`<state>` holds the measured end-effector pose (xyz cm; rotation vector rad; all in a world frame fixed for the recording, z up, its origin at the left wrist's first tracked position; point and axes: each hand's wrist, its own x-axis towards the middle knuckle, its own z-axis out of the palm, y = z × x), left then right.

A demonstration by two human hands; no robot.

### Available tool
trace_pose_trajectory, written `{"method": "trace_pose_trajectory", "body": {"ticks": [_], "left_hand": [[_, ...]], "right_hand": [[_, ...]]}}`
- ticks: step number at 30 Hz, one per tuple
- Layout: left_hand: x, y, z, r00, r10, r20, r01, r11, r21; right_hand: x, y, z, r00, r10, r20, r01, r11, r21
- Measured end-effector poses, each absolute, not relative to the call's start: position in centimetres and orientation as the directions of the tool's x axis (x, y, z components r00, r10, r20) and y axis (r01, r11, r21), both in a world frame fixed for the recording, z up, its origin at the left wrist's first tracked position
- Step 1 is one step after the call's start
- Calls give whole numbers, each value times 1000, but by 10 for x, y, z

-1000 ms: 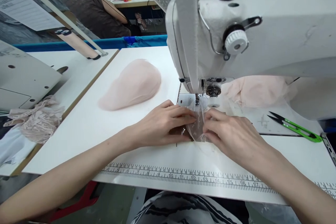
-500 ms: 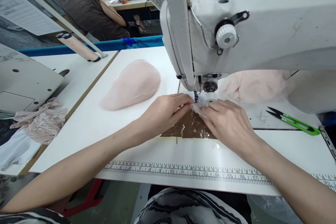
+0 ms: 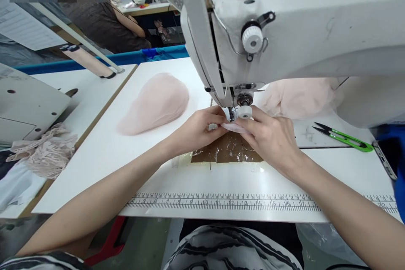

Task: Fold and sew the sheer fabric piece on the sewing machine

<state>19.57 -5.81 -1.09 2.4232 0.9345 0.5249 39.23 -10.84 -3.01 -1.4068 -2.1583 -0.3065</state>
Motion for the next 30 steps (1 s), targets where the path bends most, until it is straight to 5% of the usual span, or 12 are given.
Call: {"method": "trace_pose_trajectory", "body": {"ticks": [5, 8, 13, 18, 23, 30], "left_hand": [[189, -61, -13, 723, 678, 137, 446, -608, 656], [185, -65, -22, 744, 642, 185, 421, -666, 615], [179, -82, -38, 798, 455, 396, 411, -891, 194], [175, -98, -33, 842, 327, 428, 430, -888, -167], [172, -102, -34, 864, 387, 321, 460, -867, -192], [173, -96, -37, 832, 429, 352, 493, -862, -115]], "right_hand": [[392, -109, -31, -351, 826, 441, 846, 482, -230], [392, -112, -31, -415, 828, 378, 826, 517, -225], [391, -119, -28, -577, 707, 409, 767, 641, -27], [389, -123, -25, -630, 655, 418, 724, 690, 11], [389, -124, -25, -637, 653, 409, 722, 691, 22], [388, -120, -26, -624, 655, 426, 731, 682, 20]]}}
